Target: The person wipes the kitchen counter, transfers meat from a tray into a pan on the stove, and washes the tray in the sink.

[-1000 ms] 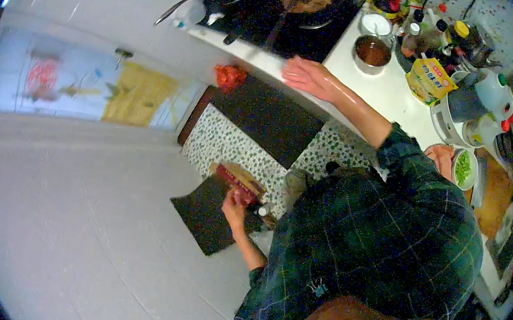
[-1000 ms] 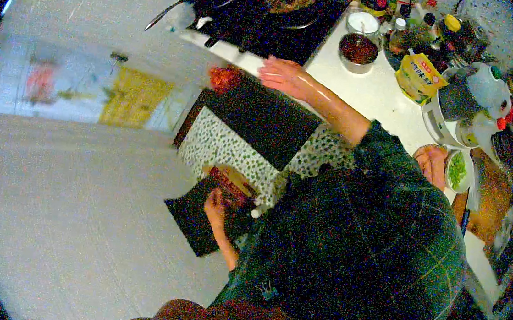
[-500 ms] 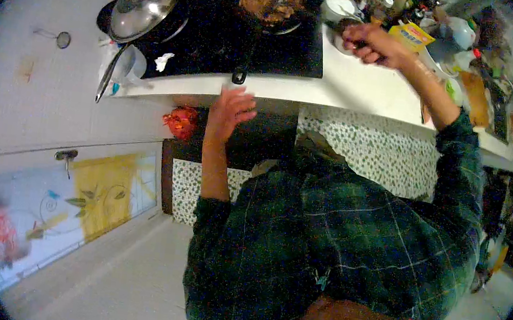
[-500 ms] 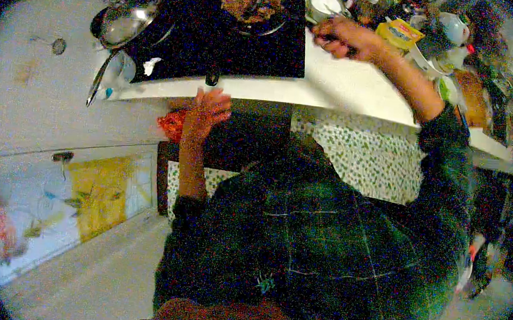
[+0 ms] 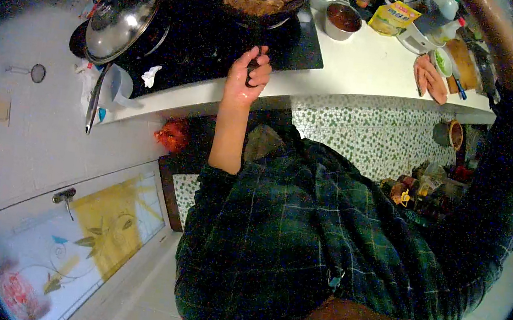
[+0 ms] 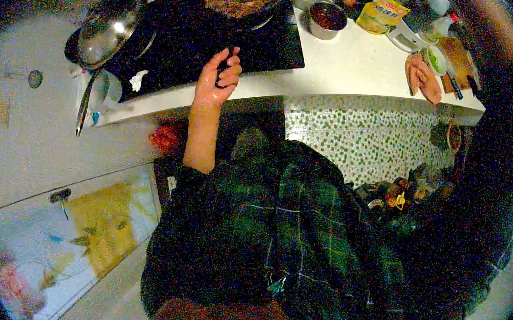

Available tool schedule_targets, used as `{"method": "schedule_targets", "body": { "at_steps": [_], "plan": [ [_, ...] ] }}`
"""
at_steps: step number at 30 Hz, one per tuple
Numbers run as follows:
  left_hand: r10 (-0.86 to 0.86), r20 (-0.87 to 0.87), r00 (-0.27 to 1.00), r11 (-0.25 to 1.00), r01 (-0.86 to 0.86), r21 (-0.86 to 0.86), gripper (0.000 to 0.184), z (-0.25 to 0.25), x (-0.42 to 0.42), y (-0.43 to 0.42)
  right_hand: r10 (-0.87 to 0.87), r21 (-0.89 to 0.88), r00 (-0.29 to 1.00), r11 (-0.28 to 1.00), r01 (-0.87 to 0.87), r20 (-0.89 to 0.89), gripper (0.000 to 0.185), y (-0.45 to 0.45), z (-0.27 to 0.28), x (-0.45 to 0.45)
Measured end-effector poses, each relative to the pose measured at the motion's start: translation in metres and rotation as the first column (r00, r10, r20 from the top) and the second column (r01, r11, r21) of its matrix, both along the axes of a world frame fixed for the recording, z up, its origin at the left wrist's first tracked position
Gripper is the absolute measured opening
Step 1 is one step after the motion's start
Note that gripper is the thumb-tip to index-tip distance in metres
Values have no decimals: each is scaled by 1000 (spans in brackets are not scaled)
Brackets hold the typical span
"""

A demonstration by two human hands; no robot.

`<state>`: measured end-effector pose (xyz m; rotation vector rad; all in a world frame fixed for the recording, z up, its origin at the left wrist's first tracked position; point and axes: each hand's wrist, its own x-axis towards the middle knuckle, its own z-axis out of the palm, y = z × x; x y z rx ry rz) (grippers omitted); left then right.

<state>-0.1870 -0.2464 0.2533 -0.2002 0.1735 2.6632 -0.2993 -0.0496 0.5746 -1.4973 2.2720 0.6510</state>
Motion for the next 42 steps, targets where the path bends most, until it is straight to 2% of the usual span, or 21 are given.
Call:
{"method": "schedule_targets", "body": {
  "at_steps": [1,2,4,6,7,10,13,14,16,18,21,23,27,30,32,33,34,36,38,40,42],
  "plan": [
    [36,6,999,999,-36,-37,21,1,0,4,-236,41,972,971,236,-4,25,-11,3,14],
    [34,4,999,999,-34,-23,21,1,1,8,-237,54,971,970,237,-9,25,-10,-8,3],
    [80,-15,997,990,-81,-111,20,5,1,16,276,79,960,959,-272,-42,26,-1,-54,-22],
    [110,-28,993,983,-113,-148,17,8,4,24,-11,-324,995,946,-21,-97,26,17,-86,-4],
    [113,-32,993,979,-117,-165,18,9,4,26,-250,-230,967,945,231,-57,15,6,-100,11],
    [84,-20,996,982,-86,-165,17,16,8,26,-173,-363,907,932,24,-383,11,-2,-161,24],
    [64,-7,998,988,-64,-141,14,16,9,23,-287,-399,899,906,142,-331,15,-33,-186,2],
    [65,-5,998,987,-65,-149,14,17,7,22,-293,-390,896,908,152,-334,15,-44,-171,-2],
    [54,21,998,985,-50,-168,14,16,9,21,-469,-14,865,880,474,-179,24,-64,-111,-9],
    [54,41,998,980,-45,-193,14,14,7,19,-345,-141,936,925,352,71,26,-44,-68,-21],
    [42,19,999,979,-37,-199,16,6,2,18,-178,-312,972,924,219,155,24,-46,-26,-7],
    [65,62,996,983,-53,-176,16,4,-7,16,-485,107,874,869,484,-14,24,-72,-9,13],
    [-15,-54,998,995,10,-96,15,-3,-16,11,-376,176,851,870,460,-367,20,-67,-58,13],
    [-10,-39,999,989,4,-146,16,-5,-16,10,-451,3,844,882,472,-292,18,-65,-79,12],
    [-4,-14,1000,992,2,-123,16,-2,-14,8,-96,-34,927,995,90,-362,17,-50,-64,9],
    [1,10,1000,995,0,-102,15,0,-13,8,-320,-55,904,947,318,-282,17,-51,-43,17],
    [4,13,1000,995,-2,-103,15,0,-14,9,-417,151,833,856,495,-364,16,-63,-26,24],
    [-26,2,1000,993,26,-116,16,0,-14,9,-114,119,905,977,177,-410,26,-9,-55,-2],
    [-38,10,999,991,39,-131,16,1,-14,7,-174,-90,930,984,153,-324,33,20,-90,-23],
    [-26,17,1000,989,28,-142,17,5,-13,4,-398,-203,868,914,350,-295,39,37,-115,-23],
    [-52,48,997,979,61,-195,18,12,-18,1,-384,-126,915,921,370,-122,37,83,-145,-51]
  ]
}}
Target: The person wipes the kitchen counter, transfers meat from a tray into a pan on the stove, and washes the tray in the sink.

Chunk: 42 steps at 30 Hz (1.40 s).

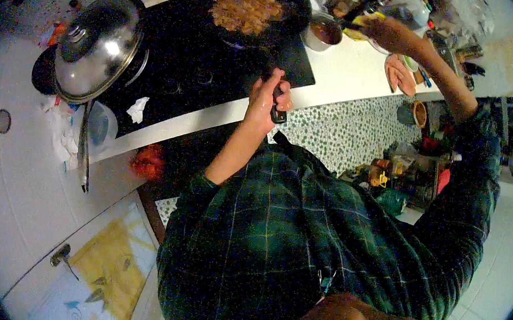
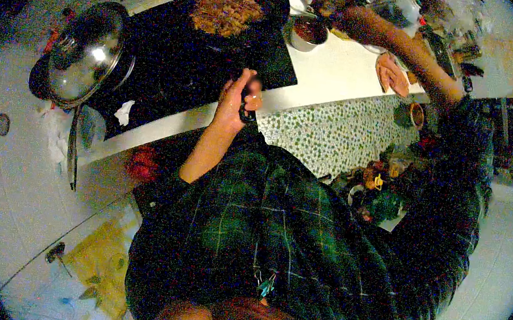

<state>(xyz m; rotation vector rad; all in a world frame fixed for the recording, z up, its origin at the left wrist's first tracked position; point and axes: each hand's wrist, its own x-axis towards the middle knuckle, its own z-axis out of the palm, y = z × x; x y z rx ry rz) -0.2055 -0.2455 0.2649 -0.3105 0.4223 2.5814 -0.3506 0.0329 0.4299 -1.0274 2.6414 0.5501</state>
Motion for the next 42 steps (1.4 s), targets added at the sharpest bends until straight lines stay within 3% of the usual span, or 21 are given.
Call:
{"method": "schedule_targets", "body": {
  "at_steps": [1,4,6,7,8,10,12,15,16,17,20,22,23,26,28,30,31,33,37,39,42],
  "plan": [
    [5,17,1000,999,-4,-39,18,1,1,-1,-91,3,988,996,91,126,36,21,-15,-17],
    [-35,12,999,999,35,-24,18,-1,3,-6,104,-113,993,989,-96,60,25,54,-56,-45],
    [-40,-2,999,999,39,-27,18,1,8,-9,-97,-221,993,972,80,-67,23,14,-48,-41],
    [-50,22,999,998,51,-43,18,0,7,-10,-189,-308,980,930,199,60,29,18,-55,-60],
    [-59,44,997,997,61,-56,19,1,5,-10,-180,-316,982,930,188,55,29,21,-61,-79],
    [-42,55,998,998,45,-49,20,5,3,-10,112,-524,986,851,-32,122,33,33,-82,-114],
    [-96,46,994,994,98,-45,20,4,4,-13,74,-512,988,859,5,134,37,33,-94,-135],
    [-81,17,997,994,82,-67,19,7,5,-15,65,-474,998,878,-70,-27,39,1,-75,-128],
    [-82,14,997,995,82,-47,19,7,6,-14,-215,-282,970,929,240,116,43,-34,-36,-99],
    [-85,14,996,995,86,-49,20,5,5,-14,27,-215,994,975,-50,-106,47,-9,-53,-132],
    [-77,45,996,993,80,-83,21,7,5,-16,309,-11,901,945,-328,-306,48,-42,10,-79],
    [-87,31,996,993,90,-79,23,4,5,-16,414,-35,834,889,-457,-364,40,-74,60,-21],
    [-82,32,996,995,84,-50,20,5,6,-16,533,-62,758,801,-595,-376,49,-66,58,-21],
    [-88,11,996,996,87,24,17,-1,4,-15,453,112,801,887,-447,-391,48,-62,71,23],
    [-55,-10,998,998,54,-44,18,2,4,-13,499,126,743,857,-500,-446,49,-61,84,49],
    [-47,-8,999,998,46,-43,18,1,4,-11,291,111,889,957,-269,-354,50,-66,103,74],
    [-33,-5,999,998,33,-47,19,1,4,-9,290,117,889,957,-266,-354,50,-56,104,75],
    [-32,-10,999,998,31,-51,19,3,3,-7,175,161,859,981,-110,-481,59,-28,101,78],
    [-45,-41,998,999,45,-16,19,-2,0,-5,174,322,913,946,-50,-369,54,-76,64,103],
    [-42,-35,999,999,42,-3,18,-3,-1,-4,252,195,826,965,-175,-505,50,-90,35,89],
    [-38,-43,998,999,38,-2,16,-7,0,-5,156,158,828,984,-82,-539,46,-108,17,66]
  ]
}}
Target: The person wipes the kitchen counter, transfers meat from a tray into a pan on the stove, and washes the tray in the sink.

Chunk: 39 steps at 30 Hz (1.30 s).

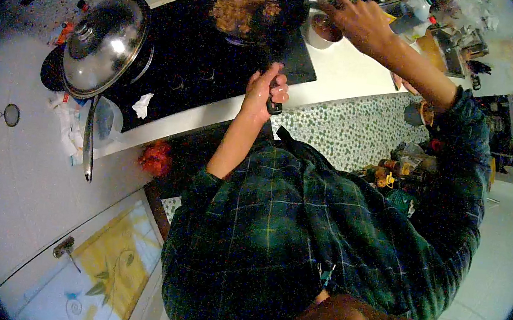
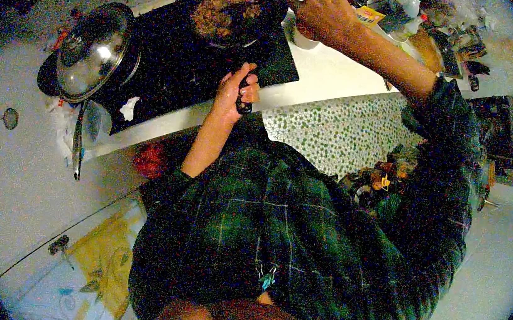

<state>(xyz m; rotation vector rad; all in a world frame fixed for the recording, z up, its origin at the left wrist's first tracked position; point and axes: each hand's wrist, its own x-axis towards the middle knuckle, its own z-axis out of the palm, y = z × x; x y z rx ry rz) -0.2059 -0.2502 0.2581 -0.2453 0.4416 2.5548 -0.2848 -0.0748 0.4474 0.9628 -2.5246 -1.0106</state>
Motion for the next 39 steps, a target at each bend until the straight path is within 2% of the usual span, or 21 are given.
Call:
{"method": "schedule_targets", "body": {
  "at_steps": [2,6,8,10,12,14,15,16,17,18,19,20,22,24,28,30,32,33,36,38,39],
  "plan": [
    [0,46,999,1000,0,-1,15,0,-2,1,89,-29,996,996,-89,1,50,9,12,-7],
    [4,40,999,998,-6,65,15,-7,-2,1,-16,-136,999,991,9,-50,58,-5,42,-8],
    [15,-6,1000,996,-14,86,16,-9,-2,1,-216,-40,958,973,227,186,51,-40,47,-8],
    [17,-15,1000,997,-16,75,17,-8,-2,0,90,-60,995,994,-87,39,50,-42,9,-22],
    [41,-26,999,999,-41,-6,19,-8,-2,1,102,-69,990,993,-96,96,47,-34,4,-16],
    [49,-6,999,998,-48,27,18,-9,0,3,319,-47,936,948,-315,148,45,-6,16,-11],
    [42,-14,999,998,-41,40,17,-9,0,2,186,152,974,967,-204,129,44,2,29,-2],
    [40,-25,999,998,-39,52,16,-6,-2,2,243,110,957,959,-262,157,46,2,49,3],
    [54,-19,998,998,-54,32,14,-2,0,1,205,281,967,929,-241,151,46,15,55,-7],
    [57,-16,998,998,-57,33,14,-3,0,1,-24,262,985,965,-23,173,40,-3,81,15],
    [53,-12,999,998,-53,32,13,-5,-2,1,331,125,942,934,-334,47,34,12,84,14],
    [49,-6,999,998,-49,29,13,-6,-2,2,337,124,940,932,-340,50,34,22,85,15],
    [49,11,999,997,-49,65,13,-9,-2,2,13,226,996,973,-34,91,51,34,81,19],
    [39,27,999,994,-42,104,14,-10,-2,2,174,202,985,964,-171,7,54,27,62,33],
    [14,-2,1000,994,-14,109,14,-8,-2,3,110,52,993,993,-108,-33,47,21,-18,-19],
    [20,2,1000,995,-20,98,14,-8,-4,2,124,-14,990,992,-126,-67,43,7,-14,-27],
    [19,12,1000,994,-20,111,12,-10,-3,4,-61,-170,996,983,73,71,29,-18,18,-11],
    [30,-6,1000,993,-30,113,13,-12,-3,4,-286,-134,954,945,297,93,24,-6,14,-32],
    [40,2,999,996,-41,78,20,-11,0,3,-356,-22,908,929,370,220,32,-18,26,-41],
    [30,7,1000,998,-30,58,20,-11,-1,3,-372,27,883,925,380,285,34,-4,-12,-72],
    [20,0,1000,999,-20,39,20,-9,-2,3,-170,-46,974,983,179,150,30,4,-37,-75]
  ]
}}
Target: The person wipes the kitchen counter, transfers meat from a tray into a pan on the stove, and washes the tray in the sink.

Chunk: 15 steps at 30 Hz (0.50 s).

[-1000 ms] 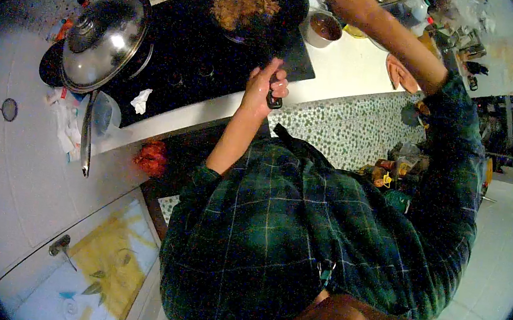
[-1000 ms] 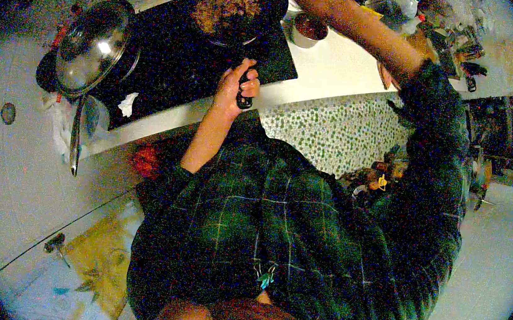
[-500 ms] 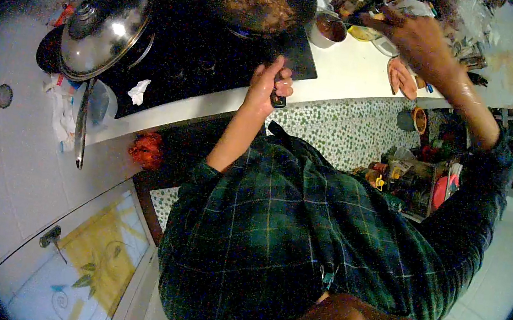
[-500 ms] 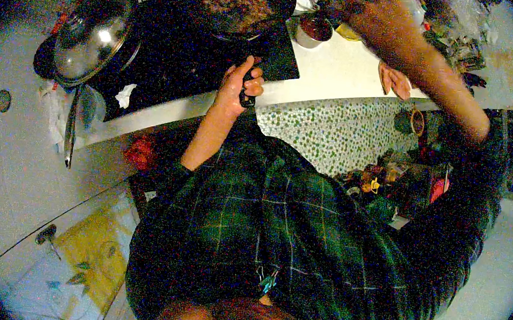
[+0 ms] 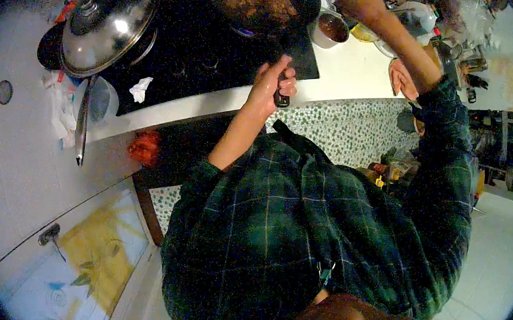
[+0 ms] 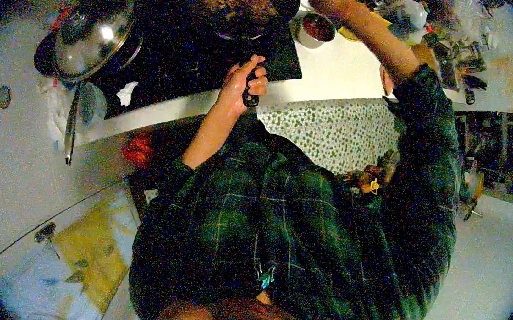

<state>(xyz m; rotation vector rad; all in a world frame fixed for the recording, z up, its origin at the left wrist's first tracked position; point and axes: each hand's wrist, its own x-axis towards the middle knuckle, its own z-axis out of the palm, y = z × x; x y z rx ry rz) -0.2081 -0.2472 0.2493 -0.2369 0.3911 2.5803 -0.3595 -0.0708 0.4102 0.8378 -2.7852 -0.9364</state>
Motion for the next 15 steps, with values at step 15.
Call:
{"method": "schedule_targets", "body": {
  "at_steps": [15],
  "plan": [
    [-17,2,1000,995,17,94,18,0,0,1,-9,103,989,995,-6,147,44,6,57,58]
  ]
}}
